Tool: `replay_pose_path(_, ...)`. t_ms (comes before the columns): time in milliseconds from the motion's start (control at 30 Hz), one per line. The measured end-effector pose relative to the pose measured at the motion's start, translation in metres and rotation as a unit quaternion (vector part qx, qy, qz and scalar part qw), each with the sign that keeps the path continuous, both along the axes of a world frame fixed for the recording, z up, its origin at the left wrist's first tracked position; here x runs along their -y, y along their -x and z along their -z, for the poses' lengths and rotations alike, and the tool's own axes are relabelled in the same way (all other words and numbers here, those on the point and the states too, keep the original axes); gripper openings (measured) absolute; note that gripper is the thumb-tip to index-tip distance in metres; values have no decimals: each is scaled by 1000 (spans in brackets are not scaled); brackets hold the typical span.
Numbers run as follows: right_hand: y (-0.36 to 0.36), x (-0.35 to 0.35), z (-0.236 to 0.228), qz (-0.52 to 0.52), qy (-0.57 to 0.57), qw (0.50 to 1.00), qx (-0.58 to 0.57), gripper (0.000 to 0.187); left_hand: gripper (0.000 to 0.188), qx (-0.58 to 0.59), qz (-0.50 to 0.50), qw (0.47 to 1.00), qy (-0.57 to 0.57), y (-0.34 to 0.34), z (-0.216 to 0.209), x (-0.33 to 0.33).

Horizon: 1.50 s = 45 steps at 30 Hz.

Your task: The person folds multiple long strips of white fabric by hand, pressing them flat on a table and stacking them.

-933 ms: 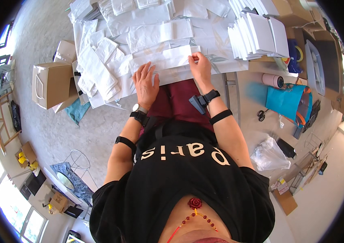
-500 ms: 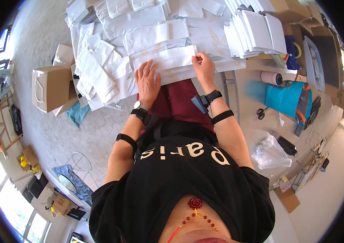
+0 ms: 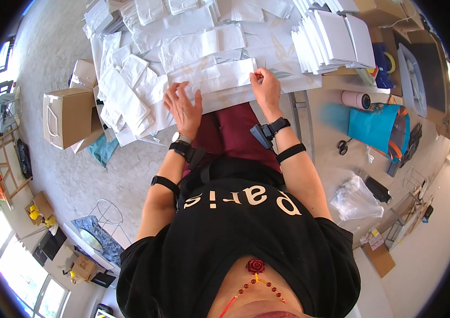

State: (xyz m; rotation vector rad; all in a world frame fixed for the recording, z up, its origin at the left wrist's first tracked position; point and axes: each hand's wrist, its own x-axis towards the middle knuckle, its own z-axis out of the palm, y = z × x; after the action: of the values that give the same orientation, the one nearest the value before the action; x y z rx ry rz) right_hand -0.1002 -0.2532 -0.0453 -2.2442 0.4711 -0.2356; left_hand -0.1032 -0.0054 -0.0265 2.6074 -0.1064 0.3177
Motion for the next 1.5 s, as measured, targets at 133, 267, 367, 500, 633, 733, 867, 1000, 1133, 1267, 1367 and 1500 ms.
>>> replay_pose_path(133, 0, -2, -3, -1, -9, 1000, -1, 16, 44, 2, -81, 997, -16, -6, 3, -12)
replay_pose_path(267, -1, -3, -5, -1, -16, 1000, -10, 15, 40, -22, -107, 994, -30, -6, 8, -20)
replay_pose_path(367, -1, -4, -4, 0, -18, 1000, -12, 15, 32, -36, -101, 994, -17, -9, 12, -22)
replay_pose_path(500, -1, -4, -4, -1, -9, 1000, -8, 15, 22, -55, -99, 993, 14, -11, 14, -22)
replay_pose_path(633, -1, -7, -9, -6, -19, 1000, -11, 16, 17, 10, -64, 996, 69, -15, 15, -30)
replay_pose_path(733, -4, -16, -16, -16, -35, 999, -15, 16, 14, -11, -73, 981, 181, -17, 6, -40)
replay_pose_path(867, -6, -39, -20, -46, -55, 997, 5, 15, 14, -19, -105, 945, 311, -18, -5, -53)
replay_pose_path(1000, -5, -64, -17, -74, -67, 995, 5, 13, 16, -25, -135, 923, 359, -17, 2, -80)
replay_pose_path(1133, -2, -81, -15, -87, -73, 994, -7, 14, 17, -17, -153, 920, 361, -14, 10, -97)
replay_pose_path(1267, 6, -92, -18, -96, -65, 993, -7, 18, 19, -11, -172, 916, 362, -8, 18, -107)
replay_pose_path(1367, 9, -93, -18, -101, -61, 993, -20, 17, 23, -45, -192, 924, 326, -2, 17, -113)
replay_pose_path(1500, 11, -93, -17, -105, -61, 992, -24, 17, 26, -48, -192, 923, 330, 1, 19, -116)
